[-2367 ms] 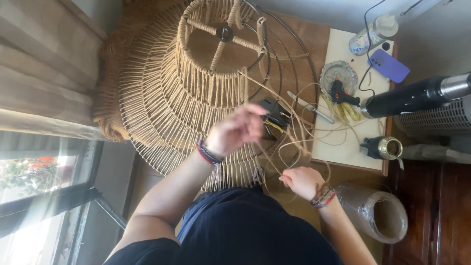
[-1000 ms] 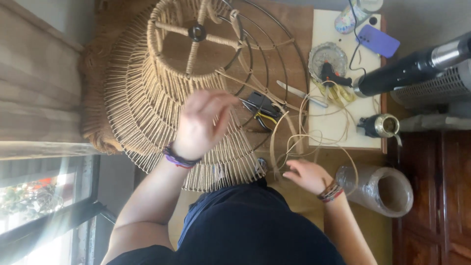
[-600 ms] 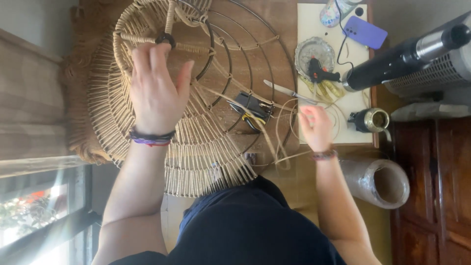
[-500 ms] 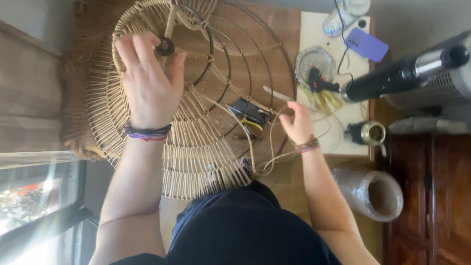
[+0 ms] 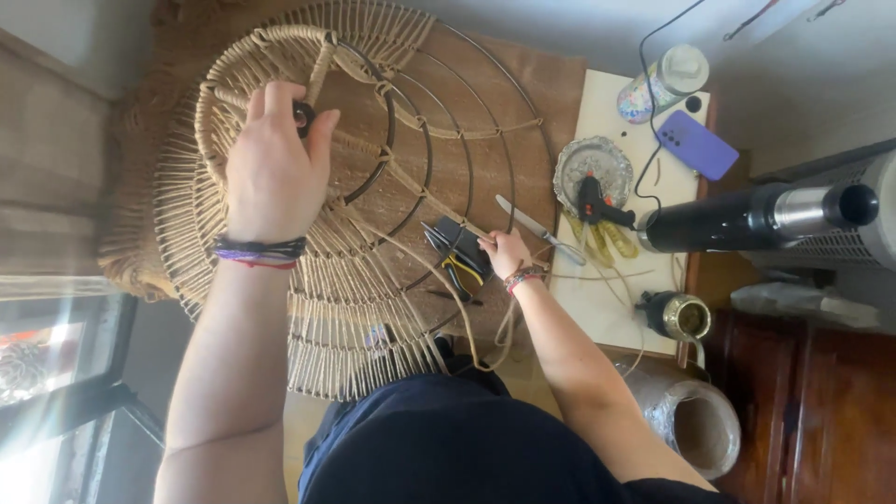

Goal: Weaving wicker strands onto a metal frame to construct a lampshade or furniture component.

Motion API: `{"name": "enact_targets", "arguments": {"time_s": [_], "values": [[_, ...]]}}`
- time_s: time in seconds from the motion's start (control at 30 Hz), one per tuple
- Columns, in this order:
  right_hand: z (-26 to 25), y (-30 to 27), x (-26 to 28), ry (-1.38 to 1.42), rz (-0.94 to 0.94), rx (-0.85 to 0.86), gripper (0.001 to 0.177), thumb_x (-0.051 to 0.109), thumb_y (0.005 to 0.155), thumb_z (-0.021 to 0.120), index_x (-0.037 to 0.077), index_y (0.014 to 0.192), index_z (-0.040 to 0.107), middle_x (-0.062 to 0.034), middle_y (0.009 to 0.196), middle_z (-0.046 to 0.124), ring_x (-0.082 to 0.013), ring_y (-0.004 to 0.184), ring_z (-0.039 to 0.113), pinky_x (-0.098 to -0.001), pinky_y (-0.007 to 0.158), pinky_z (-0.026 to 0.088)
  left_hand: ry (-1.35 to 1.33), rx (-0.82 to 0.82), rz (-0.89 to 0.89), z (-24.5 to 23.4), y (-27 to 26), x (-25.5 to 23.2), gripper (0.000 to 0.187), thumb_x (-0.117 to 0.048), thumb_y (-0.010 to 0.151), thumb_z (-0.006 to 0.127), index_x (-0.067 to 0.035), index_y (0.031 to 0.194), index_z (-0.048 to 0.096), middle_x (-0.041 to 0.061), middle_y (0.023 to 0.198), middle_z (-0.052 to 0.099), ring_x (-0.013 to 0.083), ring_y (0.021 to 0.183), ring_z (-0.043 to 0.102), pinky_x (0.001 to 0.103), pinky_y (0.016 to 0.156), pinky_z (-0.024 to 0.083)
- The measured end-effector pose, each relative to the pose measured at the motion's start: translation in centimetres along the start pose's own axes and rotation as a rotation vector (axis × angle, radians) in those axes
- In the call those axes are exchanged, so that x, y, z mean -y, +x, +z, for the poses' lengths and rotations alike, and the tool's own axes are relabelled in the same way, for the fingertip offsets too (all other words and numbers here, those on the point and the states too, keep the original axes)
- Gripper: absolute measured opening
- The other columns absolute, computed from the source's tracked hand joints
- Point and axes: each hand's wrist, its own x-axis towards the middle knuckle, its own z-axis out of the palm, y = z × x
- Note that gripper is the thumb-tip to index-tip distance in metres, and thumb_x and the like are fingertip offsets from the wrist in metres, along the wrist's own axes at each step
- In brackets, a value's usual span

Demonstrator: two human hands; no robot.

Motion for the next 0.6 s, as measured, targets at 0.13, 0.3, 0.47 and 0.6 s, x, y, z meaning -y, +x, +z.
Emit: {"name": "enact_targets", "arguments": {"time_s": [0.13, 0.3, 0.47, 0.6], "values": [[0.7, -1.5, 0.3, 0.058, -0.072, -0.138, 0.028, 0.036, 0.100, 0.061, 0.012, 0.097, 0.075, -0.0003, 0.087, 0.076, -0.0218, 0.082, 0.065, -0.0336, 0.079, 0.052, -0.012, -0.073, 0.145, -1.1, 0.5, -0.3, 0.022, -0.007, 0.104, 0.070, 0.006, 0.118, 0.060, 0.018, 0.104, 0.069, 0.0265, 0.068, 0.069, 0.035, 0.057, 0.057], [3.6, -2.9, 1.6, 0.082, -0.002, -0.256, 0.027, 0.040, 0.097, 0.065, 0.016, 0.094, 0.076, -0.0002, 0.081, 0.071, -0.0234, 0.073, 0.063, -0.0354, 0.070, 0.050, -0.016, -0.088, 0.289, -1.8, 2.5, 1.2, 0.014, -0.001, 0.104, 0.069, 0.003, 0.115, 0.062, 0.016, 0.102, 0.069, 0.0287, 0.068, 0.068, 0.039, 0.060, 0.056], [7.2, -5.7, 3.4, 0.163, 0.038, -0.347, 0.027, 0.035, 0.095, 0.067, 0.011, 0.084, 0.076, -0.0114, 0.107, 0.066, -0.0292, 0.087, 0.064, -0.0371, 0.078, 0.051, -0.070, -0.031, 0.413, -1.5, 4.6, 3.3, 0.016, 0.002, 0.101, 0.071, 0.003, 0.115, 0.063, 0.016, 0.102, 0.069, 0.0294, 0.070, 0.068, 0.040, 0.062, 0.055], [9.0, -6.0, 3.5, 0.180, 0.000, -0.448, 0.023, 0.027, 0.094, 0.072, 0.004, 0.093, 0.074, -0.0066, 0.083, 0.071, -0.0261, 0.079, 0.062, -0.0350, 0.074, 0.050, -0.105, -0.016, 0.473, -1.3, 5.0, 4.0, 0.016, 0.003, 0.101, 0.070, 0.004, 0.115, 0.062, 0.017, 0.104, 0.069, 0.0301, 0.074, 0.069, 0.039, 0.064, 0.056]]}}
